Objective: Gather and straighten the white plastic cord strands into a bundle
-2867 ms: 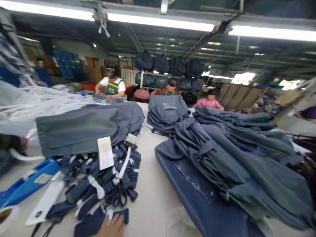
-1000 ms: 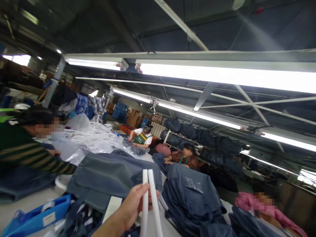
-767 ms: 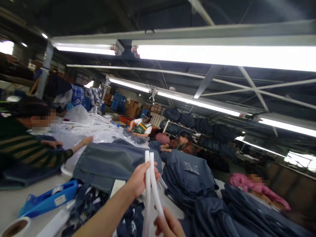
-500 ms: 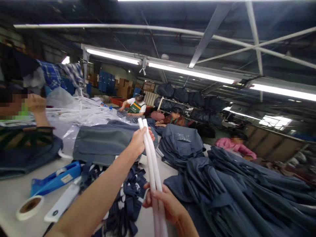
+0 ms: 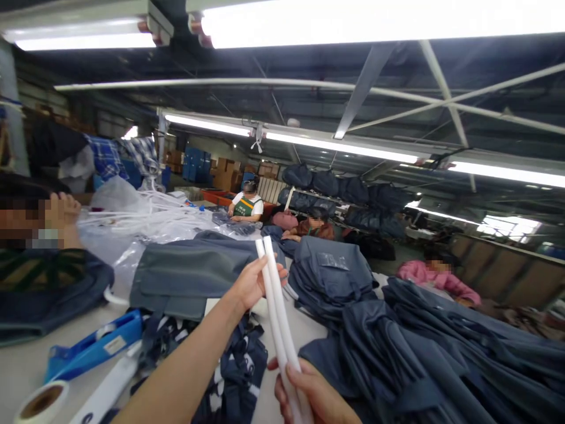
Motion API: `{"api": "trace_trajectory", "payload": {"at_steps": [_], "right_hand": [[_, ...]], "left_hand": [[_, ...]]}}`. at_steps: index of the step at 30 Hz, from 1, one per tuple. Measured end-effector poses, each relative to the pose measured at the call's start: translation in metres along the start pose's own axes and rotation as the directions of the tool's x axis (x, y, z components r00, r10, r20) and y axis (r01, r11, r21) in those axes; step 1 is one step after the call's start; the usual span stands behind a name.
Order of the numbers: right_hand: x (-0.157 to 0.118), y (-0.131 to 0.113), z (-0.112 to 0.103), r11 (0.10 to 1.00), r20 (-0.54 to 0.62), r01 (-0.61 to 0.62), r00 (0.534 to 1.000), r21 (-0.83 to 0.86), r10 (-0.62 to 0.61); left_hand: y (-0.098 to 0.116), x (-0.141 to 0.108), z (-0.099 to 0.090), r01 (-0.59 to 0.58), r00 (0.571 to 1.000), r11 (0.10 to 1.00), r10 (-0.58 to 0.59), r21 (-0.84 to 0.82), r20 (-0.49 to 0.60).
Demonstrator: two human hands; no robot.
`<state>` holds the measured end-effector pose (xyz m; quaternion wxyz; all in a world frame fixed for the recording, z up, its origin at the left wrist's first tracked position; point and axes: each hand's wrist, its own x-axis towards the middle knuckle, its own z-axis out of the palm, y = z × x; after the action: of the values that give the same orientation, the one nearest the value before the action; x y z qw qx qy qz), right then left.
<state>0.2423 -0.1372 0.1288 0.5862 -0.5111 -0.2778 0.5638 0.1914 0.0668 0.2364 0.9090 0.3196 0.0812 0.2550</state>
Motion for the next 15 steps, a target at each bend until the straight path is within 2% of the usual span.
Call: {"api": "trace_trajectory", "payload": {"at_steps": [4, 8, 11, 15], "right_hand": [[-0.005, -0.01, 0.005, 0.998, 0.009, -0.048, 0.999, 0.048, 0.047], [-0.011, -0.002, -0.002, 0.99, 0.03, -0.071, 0.997, 0.126, 0.067], [-0.023, 0.024, -0.013, 0.98, 0.04, -0.116, 0.993, 0.16, 0.111], [-0.049, 0.075, -0.031, 0.966, 0.018, -0.155, 0.988, 0.206, 0.154]], "left_hand": [[0.003, 0.004, 0.007, 0.001, 0.999, 0.999, 0.001, 0.046, -0.039], [0.019, 0.027, 0.0, -0.072, 0.977, 0.994, 0.086, 0.077, -0.195], [0.044, 0.045, -0.017, -0.157, 0.934, 0.981, 0.185, 0.113, -0.307], [0.079, 0.059, -0.052, -0.21, 0.882, 0.96, 0.267, 0.184, -0.387]]}}
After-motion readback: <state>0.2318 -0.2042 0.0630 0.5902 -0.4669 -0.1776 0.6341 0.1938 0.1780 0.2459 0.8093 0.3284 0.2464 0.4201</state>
